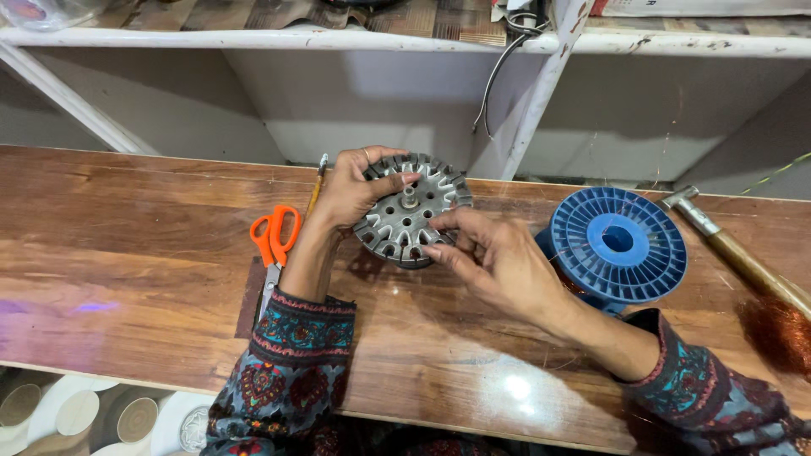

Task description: The person winds copper wire from a blue spool into the slots of a metal stator component. They repeatedly pull wire from the spool, thread it through the stator slots, and adjust the wire placement by hand.

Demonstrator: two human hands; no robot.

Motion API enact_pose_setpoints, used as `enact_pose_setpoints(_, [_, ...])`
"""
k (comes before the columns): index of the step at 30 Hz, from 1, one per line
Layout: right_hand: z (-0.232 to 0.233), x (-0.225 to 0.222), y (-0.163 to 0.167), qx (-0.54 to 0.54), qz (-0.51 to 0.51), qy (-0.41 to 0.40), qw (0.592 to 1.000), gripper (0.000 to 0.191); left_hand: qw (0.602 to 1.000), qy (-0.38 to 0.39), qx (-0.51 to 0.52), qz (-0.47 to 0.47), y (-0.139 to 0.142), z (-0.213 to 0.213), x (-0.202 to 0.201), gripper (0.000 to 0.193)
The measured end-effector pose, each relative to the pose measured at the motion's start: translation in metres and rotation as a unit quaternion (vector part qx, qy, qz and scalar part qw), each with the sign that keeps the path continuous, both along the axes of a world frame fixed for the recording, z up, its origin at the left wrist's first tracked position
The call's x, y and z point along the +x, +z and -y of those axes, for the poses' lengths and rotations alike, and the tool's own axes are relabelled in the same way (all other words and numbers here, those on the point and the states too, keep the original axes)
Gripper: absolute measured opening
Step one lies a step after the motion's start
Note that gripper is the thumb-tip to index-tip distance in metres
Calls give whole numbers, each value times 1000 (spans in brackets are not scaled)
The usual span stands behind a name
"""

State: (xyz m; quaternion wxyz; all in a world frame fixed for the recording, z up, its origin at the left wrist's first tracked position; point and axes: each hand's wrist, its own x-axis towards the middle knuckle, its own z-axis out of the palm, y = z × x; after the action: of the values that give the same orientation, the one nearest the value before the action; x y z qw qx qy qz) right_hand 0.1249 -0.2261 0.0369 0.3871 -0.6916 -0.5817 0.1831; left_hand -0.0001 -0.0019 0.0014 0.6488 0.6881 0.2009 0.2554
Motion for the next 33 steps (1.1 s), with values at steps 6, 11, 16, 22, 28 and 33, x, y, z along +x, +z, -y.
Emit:
enact_pose_setpoints(6, [1, -1, -6, 100, -9, 11, 995, 13, 997, -80, 14, 7, 2, -4, 10, 39])
enact_pose_setpoints(11, [4, 11, -15, 52, -73, 17, 996, 13, 991, -130, 8, -4, 8, 1, 19, 39])
enact_pose_setpoints(16, [-9, 25, -21, 135, -354, 118, 918, 7, 987, -163, 10, -9, 18, 5, 25, 38])
enact_pose_setpoints(22, [1, 23, -10, 62, -180, 26, 981, 9, 993, -114, 10, -1, 12, 8, 27, 34])
enact_pose_setpoints(28, [7, 22, 15, 95, -11, 70, 993, 40, 994, -109, -16, 21, 3, 4, 27, 35])
enact_pose_setpoints(33, [2, 25, 17, 43, -27, 150, 987, 72, 993, -119, -6, 23, -2, 0, 26, 34])
